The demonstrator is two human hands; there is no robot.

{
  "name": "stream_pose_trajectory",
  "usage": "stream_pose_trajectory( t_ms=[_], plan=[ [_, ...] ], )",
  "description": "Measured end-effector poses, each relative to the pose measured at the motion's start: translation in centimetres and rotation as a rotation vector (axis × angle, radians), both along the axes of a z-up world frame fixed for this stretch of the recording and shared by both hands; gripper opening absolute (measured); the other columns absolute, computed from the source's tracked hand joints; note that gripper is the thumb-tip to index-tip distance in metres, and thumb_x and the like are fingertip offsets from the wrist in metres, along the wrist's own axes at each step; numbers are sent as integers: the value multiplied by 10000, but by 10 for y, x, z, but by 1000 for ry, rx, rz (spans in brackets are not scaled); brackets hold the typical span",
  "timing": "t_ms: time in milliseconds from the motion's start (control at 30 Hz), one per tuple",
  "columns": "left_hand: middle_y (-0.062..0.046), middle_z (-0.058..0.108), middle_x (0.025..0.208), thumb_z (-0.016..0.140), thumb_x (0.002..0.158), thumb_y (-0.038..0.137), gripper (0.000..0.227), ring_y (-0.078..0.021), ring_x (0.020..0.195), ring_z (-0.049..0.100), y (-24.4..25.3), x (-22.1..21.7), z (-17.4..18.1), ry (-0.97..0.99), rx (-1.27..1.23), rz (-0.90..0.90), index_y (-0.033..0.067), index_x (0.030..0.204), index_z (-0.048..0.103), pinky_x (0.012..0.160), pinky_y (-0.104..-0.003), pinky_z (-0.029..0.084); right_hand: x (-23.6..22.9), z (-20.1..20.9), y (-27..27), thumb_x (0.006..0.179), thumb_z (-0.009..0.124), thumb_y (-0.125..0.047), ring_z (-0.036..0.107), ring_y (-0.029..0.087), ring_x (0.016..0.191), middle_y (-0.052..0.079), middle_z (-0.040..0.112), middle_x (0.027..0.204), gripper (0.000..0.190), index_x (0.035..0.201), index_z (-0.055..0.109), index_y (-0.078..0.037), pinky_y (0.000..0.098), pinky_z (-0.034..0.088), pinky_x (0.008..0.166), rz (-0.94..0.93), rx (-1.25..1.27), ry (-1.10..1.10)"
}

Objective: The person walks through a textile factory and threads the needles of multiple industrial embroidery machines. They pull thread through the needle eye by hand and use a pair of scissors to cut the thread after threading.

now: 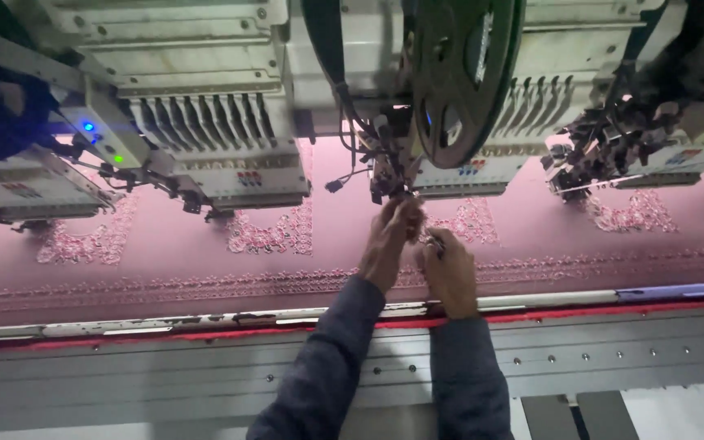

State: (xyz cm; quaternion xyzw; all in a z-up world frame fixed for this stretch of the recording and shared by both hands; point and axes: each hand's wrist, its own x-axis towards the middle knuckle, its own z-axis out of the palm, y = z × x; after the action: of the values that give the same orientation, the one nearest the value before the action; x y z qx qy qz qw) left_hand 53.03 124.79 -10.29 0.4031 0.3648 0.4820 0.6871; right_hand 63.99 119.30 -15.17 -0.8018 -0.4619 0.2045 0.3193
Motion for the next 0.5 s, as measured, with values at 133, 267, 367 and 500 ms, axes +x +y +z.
stream_pose_trajectory(
  t_ms=[133,267,367,500],
  plan=[
    [18,579,744,585,915,147,36,-119,640,570,29,13,-1,-319,-79,-22,127,927,613,512,-222,389,13,-29,10,891,562,-336,680,379,1136,82,752,1178,415,1282,690,-281,537,499,1036,-1,24,-4],
    [32,519,718,544,937,169,93,-90,589,518,34,16,-12,-500,-32,-66,101,997,567,461,-189,343,11,-30,6,897,555,-318,677,389,1141,95,751,1186,410,1278,698,-263,547,491,1032,-6,37,10],
    [33,537,729,525,963,266,144,-90,604,541,20,-1,31,-550,-45,-10,130,1001,552,455,-174,334,11,-27,1,903,545,-318,667,408,1151,115,747,1194,410,1277,700,-257,553,484,1038,-19,41,28],
    [-29,548,675,480,946,588,527,-113,519,492,30,-12,38,-513,-129,-35,78,939,610,414,-205,310,20,-34,7,913,535,-311,663,422,1154,140,742,1194,402,1274,699,-248,554,477,1049,-31,55,33]
  ],
)
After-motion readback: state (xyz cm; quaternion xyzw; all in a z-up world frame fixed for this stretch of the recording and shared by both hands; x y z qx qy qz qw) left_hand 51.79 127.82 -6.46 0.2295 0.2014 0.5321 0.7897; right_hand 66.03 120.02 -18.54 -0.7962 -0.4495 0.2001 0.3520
